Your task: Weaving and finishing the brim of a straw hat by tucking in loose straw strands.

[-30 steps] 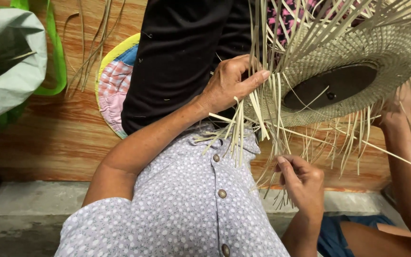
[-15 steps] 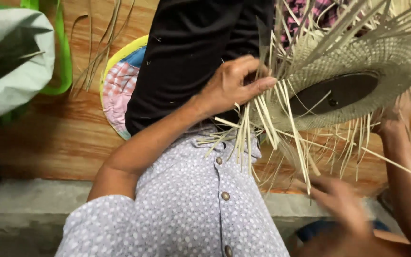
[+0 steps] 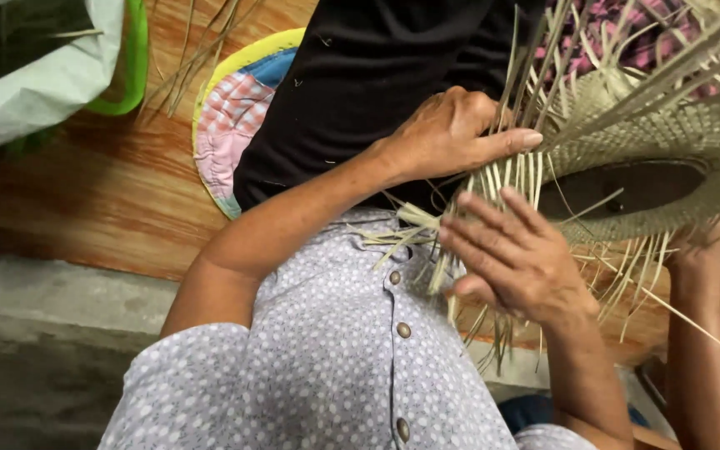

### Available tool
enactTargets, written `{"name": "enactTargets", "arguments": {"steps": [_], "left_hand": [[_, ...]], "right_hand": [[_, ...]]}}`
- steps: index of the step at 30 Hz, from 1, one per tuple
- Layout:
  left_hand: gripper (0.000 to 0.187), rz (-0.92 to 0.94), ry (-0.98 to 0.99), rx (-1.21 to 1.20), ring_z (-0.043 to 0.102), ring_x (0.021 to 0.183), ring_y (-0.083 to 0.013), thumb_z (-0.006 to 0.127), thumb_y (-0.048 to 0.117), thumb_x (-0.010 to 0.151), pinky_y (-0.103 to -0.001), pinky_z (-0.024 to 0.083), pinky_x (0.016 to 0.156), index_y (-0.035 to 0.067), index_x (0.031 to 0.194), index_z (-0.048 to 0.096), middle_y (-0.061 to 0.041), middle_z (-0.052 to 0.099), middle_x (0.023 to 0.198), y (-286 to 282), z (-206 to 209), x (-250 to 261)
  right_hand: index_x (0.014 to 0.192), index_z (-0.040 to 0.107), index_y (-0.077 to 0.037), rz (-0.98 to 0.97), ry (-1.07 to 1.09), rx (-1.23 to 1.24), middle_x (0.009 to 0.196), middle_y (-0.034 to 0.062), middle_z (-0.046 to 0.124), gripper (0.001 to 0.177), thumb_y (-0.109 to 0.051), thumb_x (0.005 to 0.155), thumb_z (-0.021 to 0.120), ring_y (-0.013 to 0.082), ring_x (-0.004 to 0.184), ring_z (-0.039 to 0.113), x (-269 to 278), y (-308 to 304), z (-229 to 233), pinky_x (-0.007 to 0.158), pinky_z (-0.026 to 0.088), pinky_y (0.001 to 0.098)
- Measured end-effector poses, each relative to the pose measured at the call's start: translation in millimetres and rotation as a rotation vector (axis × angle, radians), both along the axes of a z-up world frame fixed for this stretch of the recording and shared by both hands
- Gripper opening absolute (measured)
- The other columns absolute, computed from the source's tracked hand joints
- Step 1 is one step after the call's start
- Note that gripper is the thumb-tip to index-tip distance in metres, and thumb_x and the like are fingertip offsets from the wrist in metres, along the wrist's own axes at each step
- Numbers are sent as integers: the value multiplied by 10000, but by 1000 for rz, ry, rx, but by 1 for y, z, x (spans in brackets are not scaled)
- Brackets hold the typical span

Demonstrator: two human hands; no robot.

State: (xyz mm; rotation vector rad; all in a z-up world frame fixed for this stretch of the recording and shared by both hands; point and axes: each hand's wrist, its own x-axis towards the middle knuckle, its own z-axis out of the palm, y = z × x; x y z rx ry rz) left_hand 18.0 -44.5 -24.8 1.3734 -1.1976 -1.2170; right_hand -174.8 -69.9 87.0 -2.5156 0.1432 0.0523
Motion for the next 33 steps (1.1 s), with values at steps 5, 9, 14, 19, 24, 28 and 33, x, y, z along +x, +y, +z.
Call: {"name": "enactTargets", "arguments": {"steps": [5, 9, 14, 19, 24, 28, 33], "left_hand": [[500, -60, 189, 72, 694, 637, -62, 734, 428, 897, -217, 552, 519, 81, 1248, 653, -39, 781, 1015, 13, 15, 26], [371, 23, 282, 10, 668, 878, -116, 787, 167, 915, -211, 613, 692, 88, 1214, 583, -30, 655, 1053, 50, 26, 34], [149, -15, 337, 338, 624, 619, -73, 705, 87, 880, -177, 518, 492, 12, 1006, 679, -39, 707, 796, 92, 37, 19], [237, 27, 297, 343, 700, 633, -194, 663, 70, 883, -285, 546, 511, 47, 1118, 687, -105, 735, 814, 115, 21, -7], [245, 46, 314, 165, 731, 943, -424, 629, 38, 936, -447, 598, 784, 80, 1169, 692, -206, 724, 975, 116, 7, -9], [215, 21, 219, 152, 729, 919, -371, 646, 60, 916, -417, 594, 782, 88, 1115, 724, -150, 714, 941, 120, -2, -12], [183, 37, 208, 163, 730, 907, -357, 622, 66, 908, -408, 594, 780, 87, 1047, 739, -134, 711, 924, 122, 0, -12]], "right_hand": [[990, 766, -144, -53, 29, 198, 1145, 65, 762, 439, -477, 962, 481, 277, 1281, 594, -26, -4, -6, 1213, 333, 488], [927, 774, -113, -121, 33, 272, 1083, 87, 771, 378, -428, 917, 566, 283, 1231, 635, -33, -8, -11, 1194, 380, 491], [857, 770, -70, -207, -15, 338, 955, 98, 783, 215, -268, 866, 685, 296, 1136, 692, -25, -9, -18, 1164, 439, 502], [873, 718, -9, -336, -166, 275, 863, 140, 750, 105, 11, 805, 796, 334, 858, 699, -22, 2, -38, 923, 520, 498], [1236, 776, -63, -236, -69, -7, 938, 116, 633, 446, 153, 856, 686, 297, 806, 598, 13, 4, -19, 772, 493, 444], [1029, 782, -72, -109, -65, -93, 1012, 147, 645, 194, 55, 883, 775, 296, 893, 624, 9, 3, -25, 831, 501, 425], [829, 791, -50, -113, -257, -81, 980, 175, 742, 106, -21, 926, 823, 347, 856, 689, -6, 1, -46, 790, 563, 452]]}}
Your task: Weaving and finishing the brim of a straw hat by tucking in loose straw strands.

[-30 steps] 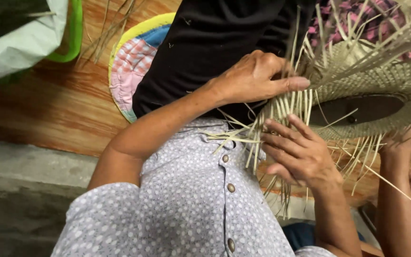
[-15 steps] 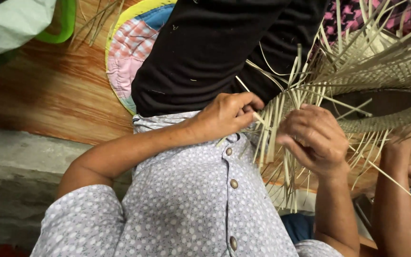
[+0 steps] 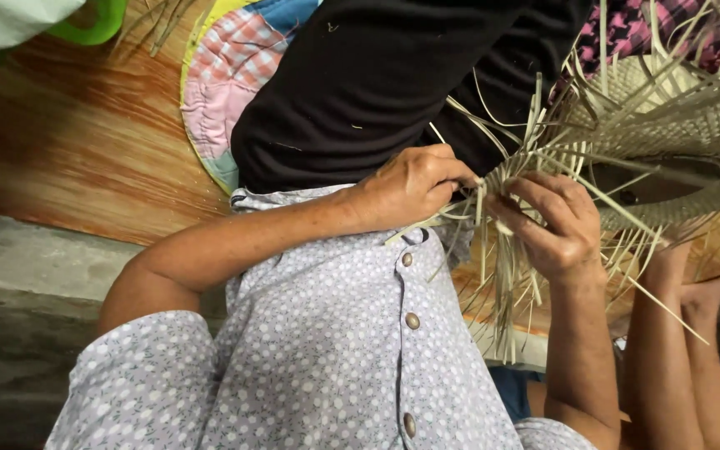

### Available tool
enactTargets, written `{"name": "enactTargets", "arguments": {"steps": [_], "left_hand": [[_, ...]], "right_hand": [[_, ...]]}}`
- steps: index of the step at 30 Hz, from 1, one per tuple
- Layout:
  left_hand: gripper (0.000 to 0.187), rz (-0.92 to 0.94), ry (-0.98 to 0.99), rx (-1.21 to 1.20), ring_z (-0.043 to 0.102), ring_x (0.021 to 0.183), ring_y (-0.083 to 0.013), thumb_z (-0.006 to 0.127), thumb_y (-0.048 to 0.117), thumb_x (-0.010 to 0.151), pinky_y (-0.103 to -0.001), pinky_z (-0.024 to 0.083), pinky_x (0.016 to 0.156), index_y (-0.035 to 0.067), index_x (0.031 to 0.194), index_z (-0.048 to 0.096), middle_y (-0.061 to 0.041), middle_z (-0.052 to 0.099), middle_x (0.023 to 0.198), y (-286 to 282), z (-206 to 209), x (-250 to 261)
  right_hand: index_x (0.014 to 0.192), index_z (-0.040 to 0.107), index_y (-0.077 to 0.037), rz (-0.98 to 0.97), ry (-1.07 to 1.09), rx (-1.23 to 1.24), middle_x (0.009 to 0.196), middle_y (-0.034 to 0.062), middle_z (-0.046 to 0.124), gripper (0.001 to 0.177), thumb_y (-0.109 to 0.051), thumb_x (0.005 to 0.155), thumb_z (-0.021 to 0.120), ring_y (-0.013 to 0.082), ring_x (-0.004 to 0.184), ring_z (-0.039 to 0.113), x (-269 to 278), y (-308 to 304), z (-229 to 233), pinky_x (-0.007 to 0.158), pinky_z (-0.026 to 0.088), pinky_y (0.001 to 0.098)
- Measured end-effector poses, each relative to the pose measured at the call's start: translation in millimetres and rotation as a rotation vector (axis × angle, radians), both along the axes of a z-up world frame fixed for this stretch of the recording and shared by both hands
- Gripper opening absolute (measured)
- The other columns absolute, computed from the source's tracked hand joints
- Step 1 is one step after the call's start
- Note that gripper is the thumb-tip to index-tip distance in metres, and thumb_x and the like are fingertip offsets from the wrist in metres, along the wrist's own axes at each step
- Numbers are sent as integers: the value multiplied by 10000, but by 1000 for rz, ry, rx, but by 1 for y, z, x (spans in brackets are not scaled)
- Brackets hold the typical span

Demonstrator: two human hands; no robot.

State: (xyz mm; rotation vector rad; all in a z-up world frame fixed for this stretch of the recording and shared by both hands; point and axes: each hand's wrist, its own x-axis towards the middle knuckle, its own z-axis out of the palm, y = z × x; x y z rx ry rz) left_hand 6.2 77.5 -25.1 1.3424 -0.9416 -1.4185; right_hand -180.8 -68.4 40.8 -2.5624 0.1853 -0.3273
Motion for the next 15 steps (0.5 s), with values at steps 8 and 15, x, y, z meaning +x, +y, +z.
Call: {"name": "enactTargets", "arguments": {"steps": [8, 15], "left_hand": [[189, -10, 130, 54, 728, 930, -308, 586, 101, 875, -398, 586, 811, 175, 934, 750, -69, 700, 879, -4, -4, 2], [184, -34, 178, 53, 730, 938, -302, 721, 205, 845, -384, 583, 815, 176, 1025, 749, -91, 714, 925, -7, -9, 1]], "right_hand": [[814, 808, 6, -22, -147, 179, 919, 253, 756, 274, -131, 1023, 696, 408, 779, 695, 2, -4, -14, 731, 575, 490], [807, 795, 44, -28, -161, 213, 923, 291, 740, 250, -82, 1009, 719, 445, 796, 694, -2, -3, -21, 732, 565, 510]]}}
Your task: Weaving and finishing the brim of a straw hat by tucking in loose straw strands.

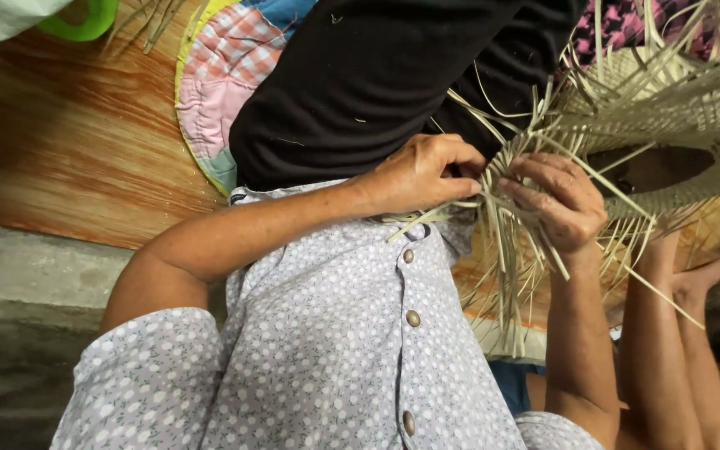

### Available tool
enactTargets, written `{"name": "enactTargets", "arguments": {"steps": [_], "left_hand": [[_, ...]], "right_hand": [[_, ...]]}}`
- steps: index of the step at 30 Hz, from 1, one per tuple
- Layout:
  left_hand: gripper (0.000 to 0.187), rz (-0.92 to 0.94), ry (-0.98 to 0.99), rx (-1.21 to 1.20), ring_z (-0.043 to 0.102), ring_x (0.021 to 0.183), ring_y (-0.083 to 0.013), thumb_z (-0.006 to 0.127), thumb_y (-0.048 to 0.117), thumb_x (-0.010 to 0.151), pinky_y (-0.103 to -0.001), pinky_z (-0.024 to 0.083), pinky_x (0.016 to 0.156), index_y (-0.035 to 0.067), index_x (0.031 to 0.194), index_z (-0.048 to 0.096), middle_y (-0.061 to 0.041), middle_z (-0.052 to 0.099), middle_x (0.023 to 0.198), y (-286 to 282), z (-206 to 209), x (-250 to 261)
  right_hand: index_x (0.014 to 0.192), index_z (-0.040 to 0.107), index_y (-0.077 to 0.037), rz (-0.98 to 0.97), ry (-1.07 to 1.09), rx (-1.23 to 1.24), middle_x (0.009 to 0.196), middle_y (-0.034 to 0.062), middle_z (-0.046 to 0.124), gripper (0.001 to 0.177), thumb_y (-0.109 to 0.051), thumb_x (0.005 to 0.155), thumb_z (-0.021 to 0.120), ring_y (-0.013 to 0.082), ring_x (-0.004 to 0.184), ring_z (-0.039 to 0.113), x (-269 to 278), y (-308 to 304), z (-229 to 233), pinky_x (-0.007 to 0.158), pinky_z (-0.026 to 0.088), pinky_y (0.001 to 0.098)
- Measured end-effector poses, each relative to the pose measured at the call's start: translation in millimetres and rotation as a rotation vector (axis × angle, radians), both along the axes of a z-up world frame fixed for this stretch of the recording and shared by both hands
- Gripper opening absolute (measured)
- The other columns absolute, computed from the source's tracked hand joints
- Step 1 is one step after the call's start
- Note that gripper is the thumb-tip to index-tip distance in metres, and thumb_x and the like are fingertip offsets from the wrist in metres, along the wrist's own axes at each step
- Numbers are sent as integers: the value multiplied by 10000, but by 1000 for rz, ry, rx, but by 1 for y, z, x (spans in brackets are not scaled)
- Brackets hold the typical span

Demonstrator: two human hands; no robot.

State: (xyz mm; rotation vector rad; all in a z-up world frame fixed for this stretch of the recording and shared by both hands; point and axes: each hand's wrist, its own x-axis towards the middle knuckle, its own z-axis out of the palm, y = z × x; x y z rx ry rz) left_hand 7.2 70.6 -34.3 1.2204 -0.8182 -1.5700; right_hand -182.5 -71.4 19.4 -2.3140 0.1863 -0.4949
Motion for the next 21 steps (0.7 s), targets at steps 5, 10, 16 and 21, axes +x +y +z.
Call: {"name": "enactTargets", "arguments": {"steps": [5, 10, 16, 21], "left_hand": [[144, 27, 7, -30, 738, 938, -300, 723, 186, 881, -394, 583, 797, 165, 1018, 763, -91, 721, 899, 2, -4, -3], [100, 91, -53, -62, 638, 729, -159, 731, 155, 883, -283, 513, 624, 105, 965, 762, -37, 693, 821, -2, 0, -6], [139, 133, -103, -89, 471, 533, -57, 676, 123, 913, -221, 398, 455, 27, 818, 710, 16, 617, 742, -4, 6, -8], [166, 134, -70, -60, 467, 525, -47, 668, 138, 923, -215, 381, 439, 21, 822, 727, 26, 632, 725, -5, 10, -7]], "right_hand": [[829, 785, 56, -15, 13, -2, 923, 293, 731, 380, -181, 1072, 612, 459, 799, 680, -5, 3, -1, 742, 553, 527], [865, 782, 38, -56, 83, 25, 961, 269, 733, 155, -56, 978, 734, 399, 877, 691, -10, 8, 4, 814, 584, 489], [942, 778, 30, -115, 142, 86, 1011, 238, 724, 63, 55, 898, 815, 353, 967, 700, -15, 11, 6, 869, 604, 451], [939, 775, 30, -130, 120, 111, 1031, 254, 729, 73, 46, 880, 814, 353, 988, 698, -20, 12, 3, 891, 611, 453]]}}
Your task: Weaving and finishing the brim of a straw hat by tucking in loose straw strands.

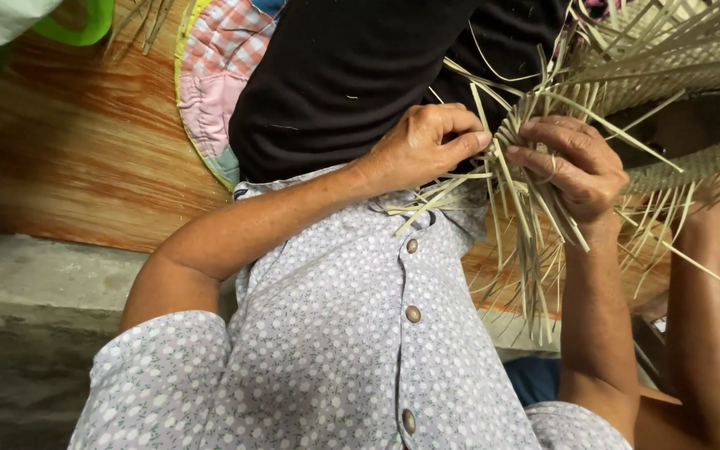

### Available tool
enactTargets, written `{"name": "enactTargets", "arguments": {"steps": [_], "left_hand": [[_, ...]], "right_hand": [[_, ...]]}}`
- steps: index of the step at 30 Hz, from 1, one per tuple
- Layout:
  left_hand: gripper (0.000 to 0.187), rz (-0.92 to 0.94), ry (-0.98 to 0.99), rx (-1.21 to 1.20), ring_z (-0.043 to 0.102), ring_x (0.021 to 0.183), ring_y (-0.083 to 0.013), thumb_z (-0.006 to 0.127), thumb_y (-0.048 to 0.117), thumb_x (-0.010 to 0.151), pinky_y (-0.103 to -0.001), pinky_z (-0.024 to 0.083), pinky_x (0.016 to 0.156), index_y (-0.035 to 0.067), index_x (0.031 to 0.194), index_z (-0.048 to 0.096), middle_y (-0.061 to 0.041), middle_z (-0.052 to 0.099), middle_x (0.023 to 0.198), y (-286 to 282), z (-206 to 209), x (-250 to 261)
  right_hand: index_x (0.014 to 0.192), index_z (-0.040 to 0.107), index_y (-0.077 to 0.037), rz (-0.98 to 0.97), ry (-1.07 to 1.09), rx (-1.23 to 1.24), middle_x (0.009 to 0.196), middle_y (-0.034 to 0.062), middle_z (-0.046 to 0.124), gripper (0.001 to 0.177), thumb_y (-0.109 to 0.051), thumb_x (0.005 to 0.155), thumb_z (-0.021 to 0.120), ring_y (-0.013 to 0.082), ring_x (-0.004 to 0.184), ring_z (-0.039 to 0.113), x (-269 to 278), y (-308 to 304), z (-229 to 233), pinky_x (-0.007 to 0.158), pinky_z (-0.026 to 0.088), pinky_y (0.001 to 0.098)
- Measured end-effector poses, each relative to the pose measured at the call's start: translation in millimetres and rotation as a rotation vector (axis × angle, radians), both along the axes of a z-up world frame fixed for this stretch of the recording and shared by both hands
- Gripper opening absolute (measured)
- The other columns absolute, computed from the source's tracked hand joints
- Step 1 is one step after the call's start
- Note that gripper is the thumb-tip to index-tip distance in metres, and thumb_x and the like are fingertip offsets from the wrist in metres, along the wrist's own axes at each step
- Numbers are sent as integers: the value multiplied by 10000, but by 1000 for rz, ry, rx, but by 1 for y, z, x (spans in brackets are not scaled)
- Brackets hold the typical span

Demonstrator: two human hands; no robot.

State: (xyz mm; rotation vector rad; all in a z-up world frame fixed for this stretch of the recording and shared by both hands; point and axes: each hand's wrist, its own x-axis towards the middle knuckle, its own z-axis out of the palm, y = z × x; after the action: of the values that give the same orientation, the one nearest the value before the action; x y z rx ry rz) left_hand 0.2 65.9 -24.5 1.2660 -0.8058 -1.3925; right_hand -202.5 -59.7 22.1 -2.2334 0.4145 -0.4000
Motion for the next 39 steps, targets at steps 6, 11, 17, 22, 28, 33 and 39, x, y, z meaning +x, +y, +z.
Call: {"name": "enactTargets", "arguments": {"steps": [6, 11, 17, 22, 28, 33, 39], "left_hand": [[176, -14, 3, 16, 444, 502, -43, 659, 115, 900, -213, 364, 417, 17, 763, 712, 23, 635, 711, -2, 0, 1], [96, -47, -72, -76, 520, 557, -66, 734, 35, 795, -196, 442, 466, 24, 883, 699, -19, 653, 804, -2, -5, -3], [28, -161, -21, 6, 581, 643, -87, 696, 38, 876, -215, 508, 567, 36, 903, 697, -11, 662, 864, -5, -7, 2], [33, -191, 7, 36, 585, 635, -67, 696, 45, 891, -206, 526, 563, 29, 918, 686, 1, 663, 897, -5, -6, 4], [116, -76, -76, 2, 571, 548, -56, 727, 24, 847, -197, 472, 479, 42, 947, 671, 0, 689, 745, -1, 3, -1], [125, -79, -158, -48, 557, 617, -91, 677, 77, 900, -241, 479, 562, 34, 1006, 728, -22, 656, 839, 0, 1, -3], [47, -127, -106, -65, 502, 588, -65, 697, 57, 907, -207, 443, 503, 20, 934, 707, -8, 589, 825, 0, -7, -5]], "right_hand": [[944, 780, 43, 13, 7, 10, 1037, 261, 726, 83, 57, 872, 819, 355, 974, 698, -2, -3, -3, 876, 607, 454], [948, 779, 20, 35, -24, -26, 1006, 240, 739, 74, 23, 885, 819, 346, 964, 701, -3, -6, -10, 868, 607, 463], [891, 807, -9, 29, 89, -170, 997, 199, 774, 86, 11, 889, 890, 326, 983, 731, -5, -3, -7, 877, 606, 447], [906, 823, -37, 29, 157, -248, 1064, 167, 763, 84, -20, 902, 905, 296, 1038, 703, -1, -2, 1, 916, 594, 425], [927, 831, -47, 84, 90, -353, 1054, 158, 756, 52, -45, 947, 878, 268, 985, 699, -4, -5, -14, 853, 602, 413], [992, 819, -10, 103, 149, -276, 1082, 169, 728, 120, 9, 900, 893, 286, 990, 699, 9, -5, 9, 896, 565, 440], [1026, 838, -54, 115, 143, -348, 1082, 140, 726, 132, -100, 930, 916, 270, 1038, 687, 1, -5, 0, 917, 559, 430]]}}
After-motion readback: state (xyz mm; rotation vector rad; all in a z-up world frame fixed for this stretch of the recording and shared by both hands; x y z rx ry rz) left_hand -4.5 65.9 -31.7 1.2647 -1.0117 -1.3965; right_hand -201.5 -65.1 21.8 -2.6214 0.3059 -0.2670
